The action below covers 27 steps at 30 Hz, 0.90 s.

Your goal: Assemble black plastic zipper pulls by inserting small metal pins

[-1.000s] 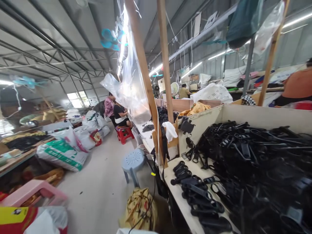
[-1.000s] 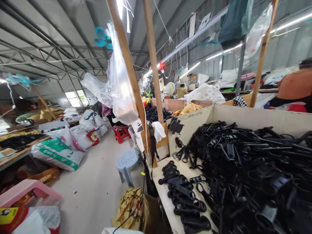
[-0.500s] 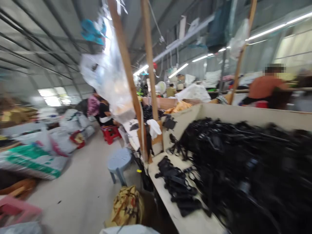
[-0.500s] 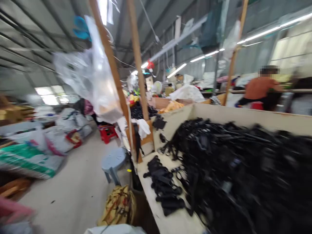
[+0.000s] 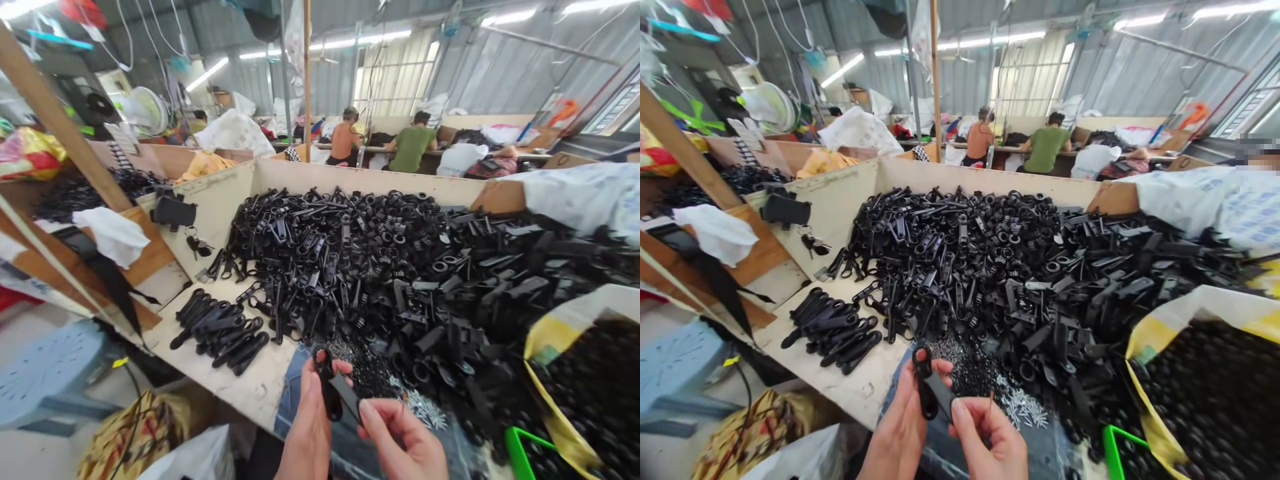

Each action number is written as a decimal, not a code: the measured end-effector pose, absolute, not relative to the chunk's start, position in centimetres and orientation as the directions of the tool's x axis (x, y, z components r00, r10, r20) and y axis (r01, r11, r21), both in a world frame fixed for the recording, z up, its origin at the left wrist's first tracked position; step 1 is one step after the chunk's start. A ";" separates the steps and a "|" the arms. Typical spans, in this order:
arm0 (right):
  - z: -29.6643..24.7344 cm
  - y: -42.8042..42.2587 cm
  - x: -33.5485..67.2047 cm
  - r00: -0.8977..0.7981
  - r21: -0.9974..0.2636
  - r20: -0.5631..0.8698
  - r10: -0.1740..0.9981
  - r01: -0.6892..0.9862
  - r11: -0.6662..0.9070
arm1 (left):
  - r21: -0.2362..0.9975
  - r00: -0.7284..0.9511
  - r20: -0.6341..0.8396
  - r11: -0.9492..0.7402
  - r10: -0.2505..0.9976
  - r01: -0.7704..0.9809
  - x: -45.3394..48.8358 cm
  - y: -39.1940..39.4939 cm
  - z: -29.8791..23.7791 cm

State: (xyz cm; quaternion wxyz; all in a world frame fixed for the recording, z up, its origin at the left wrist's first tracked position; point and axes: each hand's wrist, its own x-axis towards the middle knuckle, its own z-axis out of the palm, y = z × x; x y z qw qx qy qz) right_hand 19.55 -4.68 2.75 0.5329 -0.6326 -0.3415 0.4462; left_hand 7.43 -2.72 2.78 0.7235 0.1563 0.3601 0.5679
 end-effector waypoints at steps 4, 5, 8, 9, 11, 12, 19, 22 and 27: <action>2.2 -4.9 18.9 0.381 -0.978 -0.208 0.901 -0.096 -0.186 | 0.712 0.010 -0.283 0.217 0.959 -0.667 8.8 -2.9 2.2; 1.9 -5.0 18.7 0.395 -0.976 -0.216 0.893 -0.108 -0.188 | 0.737 -0.009 -0.261 0.193 0.965 -0.648 9.1 -2.8 2.1; 0.9 -5.3 18.1 0.438 -0.972 -0.231 0.869 -0.151 -0.183 | 0.813 -0.075 -0.204 0.126 0.976 -0.568 9.8 -2.6 1.8; 0.6 -5.4 17.9 0.446 -0.970 -0.234 0.864 -0.169 -0.175 | 0.833 -0.090 -0.199 0.120 0.976 -0.540 9.9 -2.7 1.8; 0.1 -5.5 17.4 0.456 -0.966 -0.237 0.858 -0.201 -0.160 | 0.867 -0.114 -0.208 0.129 0.972 -0.482 10.2 -3.0 1.7; -0.1 -5.6 17.1 0.462 -0.965 -0.240 0.854 -0.210 -0.157 | 0.882 -0.126 -0.219 0.140 0.968 -0.450 10.3 -3.2 1.7; -0.5 -5.6 16.4 0.448 -0.968 -0.203 0.870 -0.223 -0.111 | 0.916 -0.199 -0.270 0.187 0.942 -0.354 10.6 -4.6 1.3; -0.3 -5.6 16.8 0.362 -0.973 -0.186 0.914 -0.197 -0.120 | 0.904 -0.177 -0.299 0.218 0.938 -0.369 10.1 -4.4 1.1; 1.3 -4.9 19.4 0.241 -0.985 -0.170 0.955 -0.050 -0.163 | 0.869 -0.035 -0.351 0.311 0.936 -0.385 8.1 -3.8 1.7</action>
